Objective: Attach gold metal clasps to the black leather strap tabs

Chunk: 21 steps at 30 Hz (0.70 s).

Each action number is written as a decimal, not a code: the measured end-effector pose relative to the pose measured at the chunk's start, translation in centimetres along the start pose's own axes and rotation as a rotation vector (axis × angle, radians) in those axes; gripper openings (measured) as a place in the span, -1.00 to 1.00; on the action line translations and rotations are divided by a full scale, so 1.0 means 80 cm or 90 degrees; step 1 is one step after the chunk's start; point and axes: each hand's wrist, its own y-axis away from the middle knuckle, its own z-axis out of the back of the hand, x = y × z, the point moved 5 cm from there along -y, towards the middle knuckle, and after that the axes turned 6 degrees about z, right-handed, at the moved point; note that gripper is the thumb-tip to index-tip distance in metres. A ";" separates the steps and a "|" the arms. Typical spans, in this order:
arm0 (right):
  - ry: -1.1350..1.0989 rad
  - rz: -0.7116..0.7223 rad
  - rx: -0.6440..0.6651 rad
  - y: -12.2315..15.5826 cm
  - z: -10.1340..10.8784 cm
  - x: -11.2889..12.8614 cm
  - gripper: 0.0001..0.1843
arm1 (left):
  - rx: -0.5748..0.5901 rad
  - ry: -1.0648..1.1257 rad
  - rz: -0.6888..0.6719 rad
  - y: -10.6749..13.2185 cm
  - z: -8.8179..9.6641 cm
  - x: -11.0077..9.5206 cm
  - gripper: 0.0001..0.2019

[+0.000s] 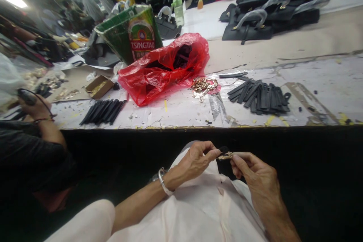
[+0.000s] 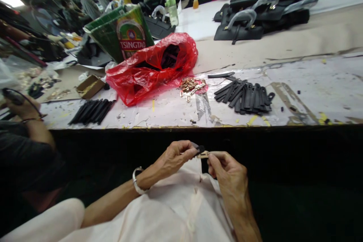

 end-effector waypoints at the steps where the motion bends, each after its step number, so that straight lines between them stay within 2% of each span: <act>1: -0.004 -0.002 0.007 0.001 -0.002 0.000 -0.70 | -0.014 -0.034 -0.012 0.001 0.001 -0.003 -0.64; 6: -0.019 -0.012 0.008 0.003 -0.003 -0.001 -0.69 | -0.023 -0.135 -0.070 0.004 -0.002 -0.014 -0.65; 13: -0.100 -0.041 0.020 0.005 -0.012 0.000 -0.70 | -0.024 -0.201 -0.084 0.002 -0.006 -0.013 -0.68; 21: -0.195 -0.124 0.048 0.007 -0.017 -0.008 -0.63 | 0.037 -0.157 -0.071 0.003 -0.008 -0.011 -0.68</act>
